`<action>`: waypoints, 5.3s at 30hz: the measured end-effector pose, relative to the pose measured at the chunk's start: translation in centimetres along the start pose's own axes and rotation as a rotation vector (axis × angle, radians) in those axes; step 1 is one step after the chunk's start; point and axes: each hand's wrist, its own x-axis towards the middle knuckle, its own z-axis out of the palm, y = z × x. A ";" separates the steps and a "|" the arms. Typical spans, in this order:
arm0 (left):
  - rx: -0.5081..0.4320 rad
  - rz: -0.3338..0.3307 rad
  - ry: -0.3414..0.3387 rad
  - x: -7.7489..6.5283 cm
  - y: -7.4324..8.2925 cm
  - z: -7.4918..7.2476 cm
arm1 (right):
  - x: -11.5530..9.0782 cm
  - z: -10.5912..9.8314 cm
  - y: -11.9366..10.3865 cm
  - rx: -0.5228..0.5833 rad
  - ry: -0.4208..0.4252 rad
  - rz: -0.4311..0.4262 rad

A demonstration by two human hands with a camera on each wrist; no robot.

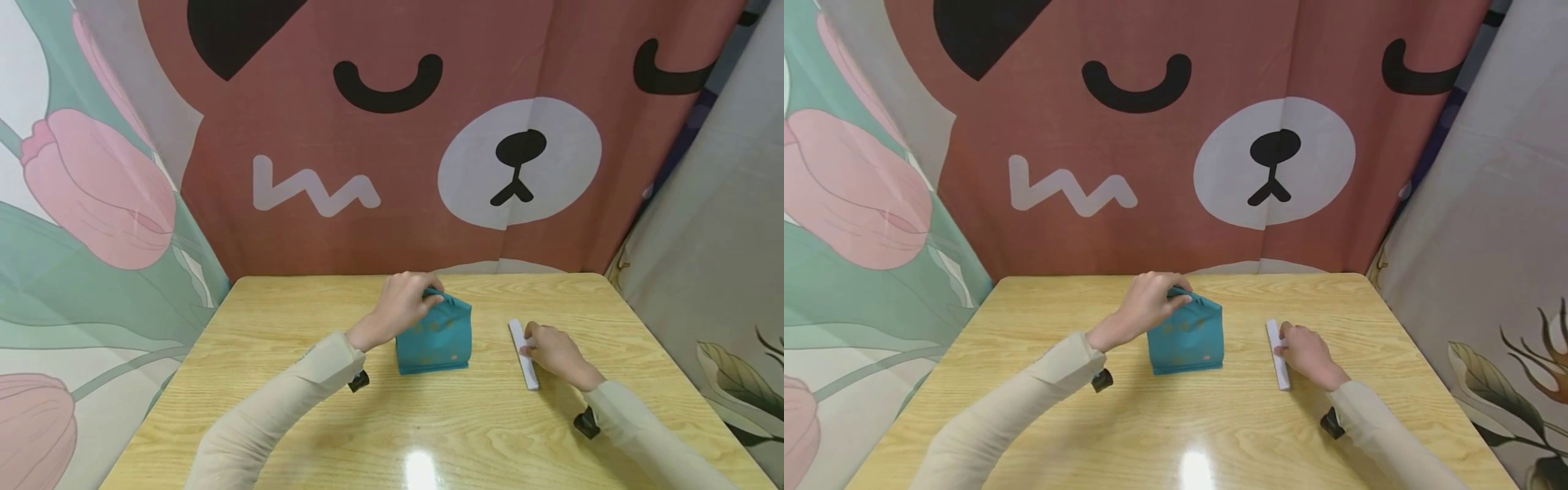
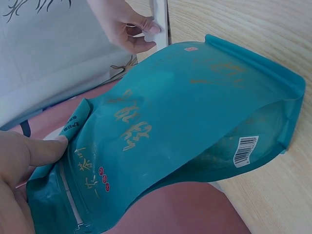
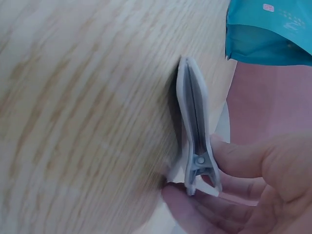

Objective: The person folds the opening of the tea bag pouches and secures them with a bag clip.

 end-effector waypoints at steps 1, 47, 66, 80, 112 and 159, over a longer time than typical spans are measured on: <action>0.000 0.001 0.001 0.0 0.0 0.0 | 0.0 0.0 0.0 0.010 0.003 0.003; -0.006 0.005 -0.004 0.0 0.0 0.0 | 0.3 -0.9 -1.4 0.130 0.105 -0.080; 0.000 0.006 0.009 -0.1 0.0 0.1 | 0.6 -1.2 -2.1 0.137 0.109 -0.094; -0.011 0.009 0.007 -0.2 0.0 0.0 | 0.4 -1.6 -2.8 0.156 0.142 -0.119; -0.010 0.019 0.028 -0.2 -0.2 0.3 | 0.9 -1.6 -3.2 0.199 0.212 -0.141; -0.007 0.009 0.021 -0.2 -0.1 0.2 | 0.5 -2.3 -4.7 0.279 0.334 -0.193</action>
